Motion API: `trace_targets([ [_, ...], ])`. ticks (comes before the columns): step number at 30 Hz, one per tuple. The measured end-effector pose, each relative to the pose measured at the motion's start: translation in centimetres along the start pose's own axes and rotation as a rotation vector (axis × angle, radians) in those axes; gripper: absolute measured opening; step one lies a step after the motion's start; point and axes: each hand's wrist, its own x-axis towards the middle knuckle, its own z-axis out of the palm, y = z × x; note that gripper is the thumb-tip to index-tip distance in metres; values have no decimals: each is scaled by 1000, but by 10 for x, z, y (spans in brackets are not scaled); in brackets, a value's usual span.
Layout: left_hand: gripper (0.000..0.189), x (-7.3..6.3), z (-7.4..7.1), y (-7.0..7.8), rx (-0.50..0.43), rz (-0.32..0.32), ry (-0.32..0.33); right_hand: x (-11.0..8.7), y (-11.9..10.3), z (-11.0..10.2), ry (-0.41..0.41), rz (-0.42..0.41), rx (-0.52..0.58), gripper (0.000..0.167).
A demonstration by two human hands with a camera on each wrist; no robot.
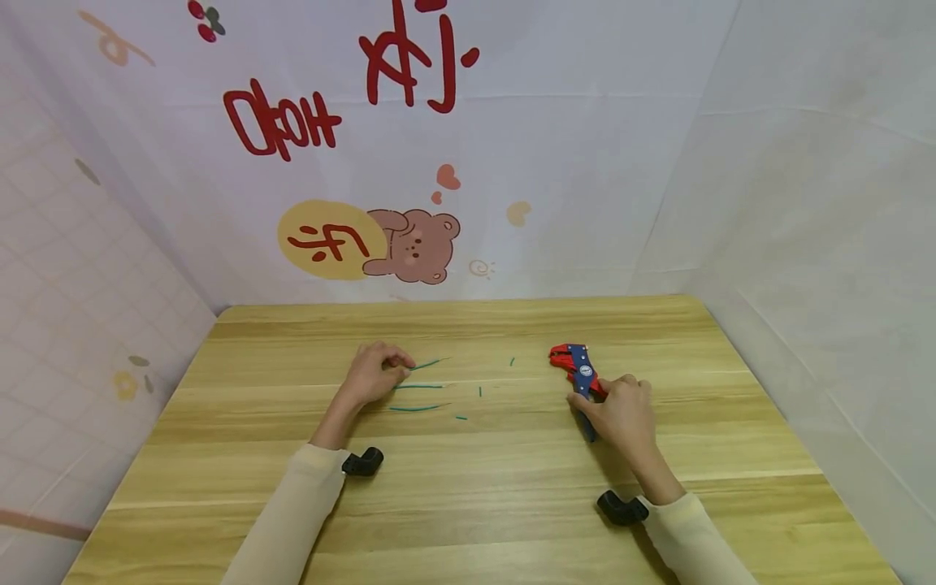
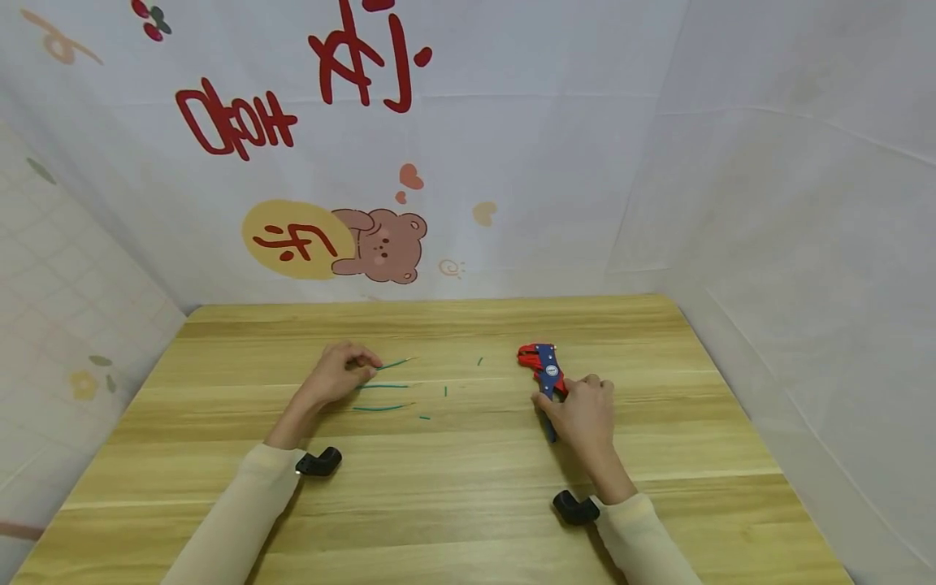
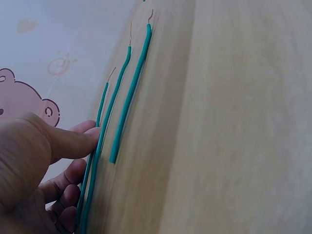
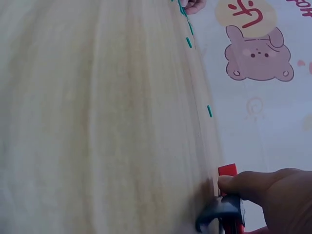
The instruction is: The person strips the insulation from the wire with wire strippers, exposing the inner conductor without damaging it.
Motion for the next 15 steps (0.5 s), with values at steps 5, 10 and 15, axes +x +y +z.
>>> trace_targets([
  [5, 8, -3, -1, 0, 8, -2, 4, 0, 3, 1, -16, 16, 31, 66],
  [10, 8, -6, -1, 0, 28, 1, 13, -1, 9, 1, -50, 33, 76, 74],
  [15, 11, -6, 0, 2, 50, 19, 11, -2, 17, -2, -74, 53, 124, 70],
])
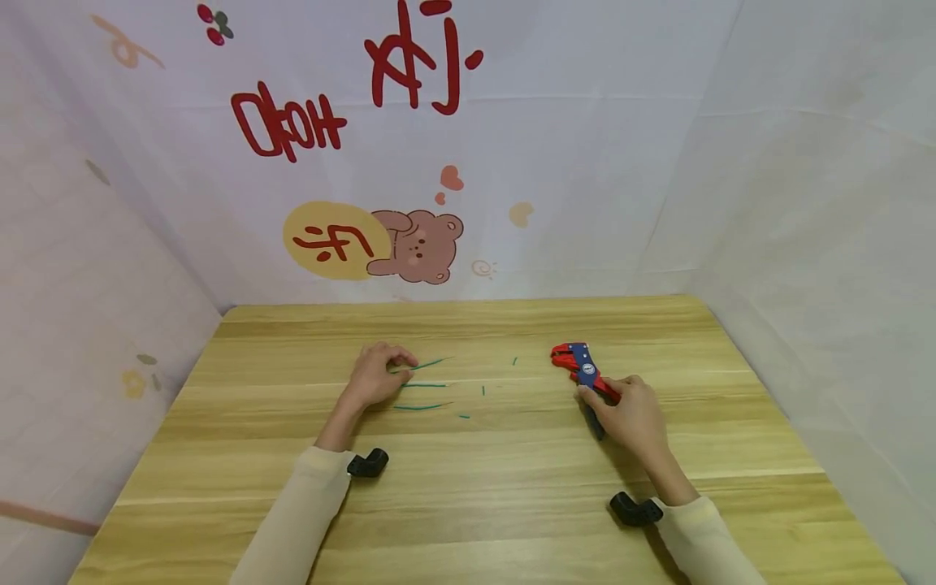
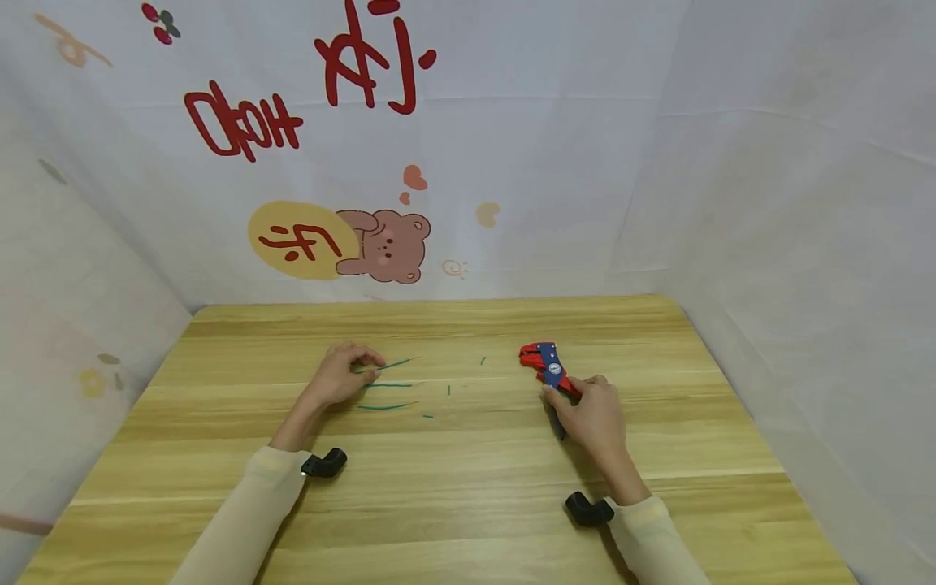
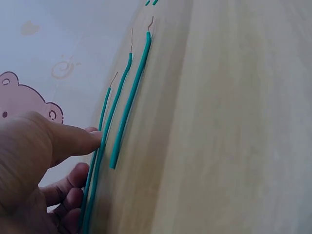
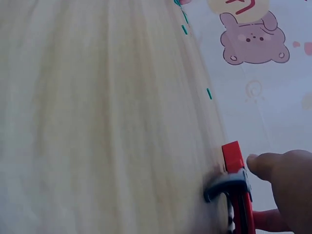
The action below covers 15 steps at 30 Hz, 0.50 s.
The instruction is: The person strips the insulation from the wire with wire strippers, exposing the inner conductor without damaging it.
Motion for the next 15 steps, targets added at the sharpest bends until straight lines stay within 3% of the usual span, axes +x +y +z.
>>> trace_targets([
  [5, 20, -3, -6, 0, 2, -17, -5, 5, 8, -6, -69, -12, 64, 64],
  [10, 27, -14, -15, -6, -22, -8, 23, 10, 18, -14, -154, -99, 95, 51],
  [15, 30, -25, -22, -12, -19, -19, 45, 10, 23, -22, -179, -181, 84, 49],
])
